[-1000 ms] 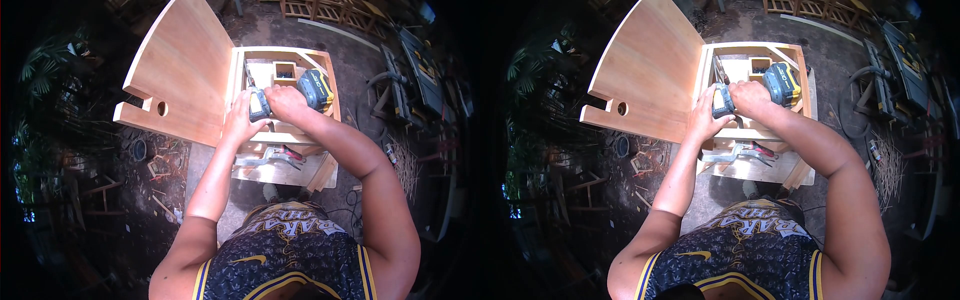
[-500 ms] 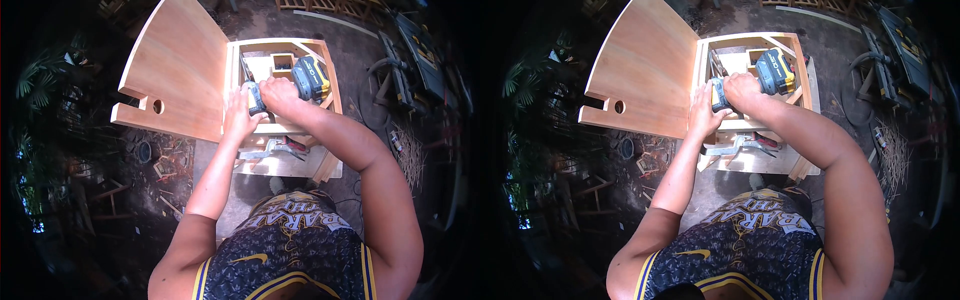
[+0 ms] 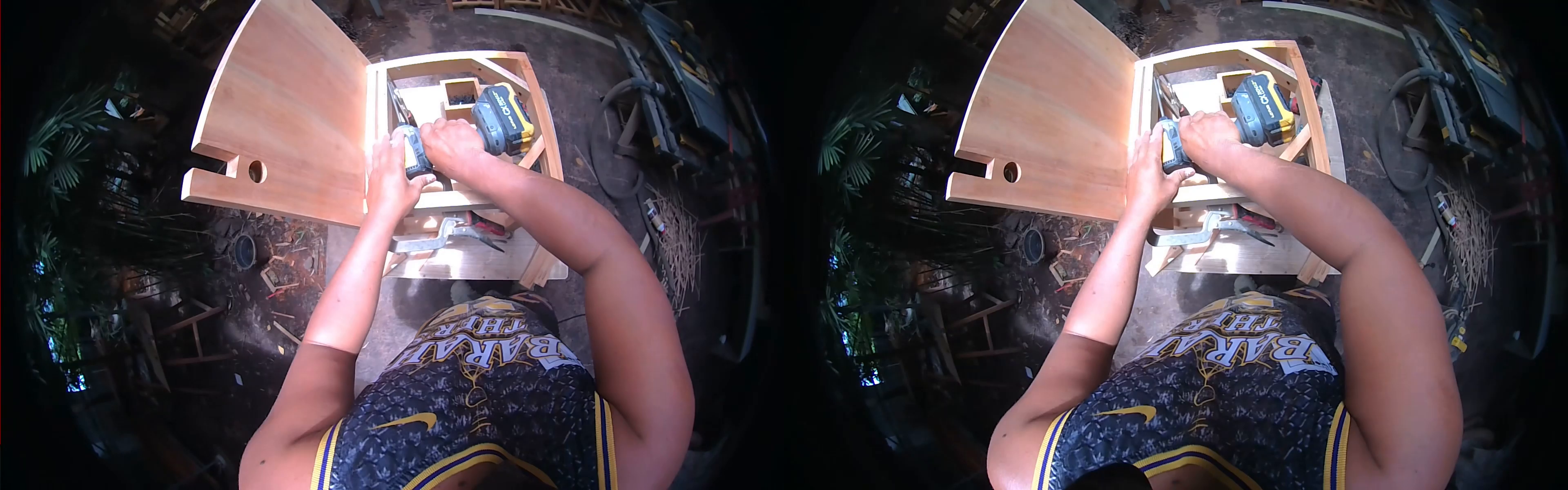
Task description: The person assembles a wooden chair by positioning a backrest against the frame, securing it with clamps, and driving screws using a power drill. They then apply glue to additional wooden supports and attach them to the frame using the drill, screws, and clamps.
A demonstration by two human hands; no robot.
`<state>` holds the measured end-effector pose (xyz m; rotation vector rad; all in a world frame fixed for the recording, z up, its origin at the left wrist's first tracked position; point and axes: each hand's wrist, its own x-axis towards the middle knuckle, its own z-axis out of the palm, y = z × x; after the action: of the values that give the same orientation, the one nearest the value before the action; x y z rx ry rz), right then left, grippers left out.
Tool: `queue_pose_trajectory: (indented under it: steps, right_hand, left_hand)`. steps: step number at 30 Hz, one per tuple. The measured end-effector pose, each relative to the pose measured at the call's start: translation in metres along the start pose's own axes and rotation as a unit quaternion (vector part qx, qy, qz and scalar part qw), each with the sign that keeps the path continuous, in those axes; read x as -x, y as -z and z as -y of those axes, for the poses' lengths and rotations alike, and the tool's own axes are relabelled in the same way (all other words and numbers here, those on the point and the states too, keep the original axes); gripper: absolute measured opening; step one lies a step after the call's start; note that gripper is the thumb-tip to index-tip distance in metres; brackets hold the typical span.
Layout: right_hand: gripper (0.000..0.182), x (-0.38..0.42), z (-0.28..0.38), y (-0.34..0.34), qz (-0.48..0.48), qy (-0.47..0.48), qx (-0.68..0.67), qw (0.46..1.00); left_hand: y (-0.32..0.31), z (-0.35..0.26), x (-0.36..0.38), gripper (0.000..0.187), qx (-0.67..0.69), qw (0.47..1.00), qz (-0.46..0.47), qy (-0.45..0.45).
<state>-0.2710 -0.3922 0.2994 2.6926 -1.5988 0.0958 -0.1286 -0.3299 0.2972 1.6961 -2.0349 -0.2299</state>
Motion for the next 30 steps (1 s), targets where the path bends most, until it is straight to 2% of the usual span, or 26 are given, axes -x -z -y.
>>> queue_pose_trajectory:
  steps: [3, 9, 17, 20, 27, 30]
  right_hand:
    - [0.022, 0.003, -0.002, 0.003, 0.012, 0.007, 0.003, 1.000]
    - [0.021, -0.003, -0.003, -0.006, 0.007, -0.002, 0.006, 1.000]
    - [0.022, -0.009, -0.006, -0.012, 0.005, 0.015, 0.021, 1.000]
    - [0.022, -0.011, -0.008, -0.014, -0.003, 0.014, 0.012, 1.000]
    - [0.023, -0.009, -0.010, -0.013, -0.008, 0.016, -0.012, 1.000]
    - [0.025, -0.011, -0.009, -0.013, 0.018, 0.018, -0.004, 1.000]
  left_hand:
    - [-0.003, -0.001, 0.001, 0.094, 0.010, 1.000, 0.005, 0.011]
    - [-0.010, 0.004, 0.000, 0.087, 0.011, 0.999, -0.045, -0.024]
    - [-0.011, -0.002, -0.002, 0.082, 0.017, 0.998, -0.051, 0.021]
    - [-0.016, 0.001, -0.003, 0.092, -0.041, 0.997, -0.051, 0.042]
    - [-0.012, -0.001, -0.005, 0.093, -0.042, 0.998, -0.026, 0.044]
    - [-0.015, 0.001, -0.004, 0.093, -0.042, 0.997, -0.035, 0.048]
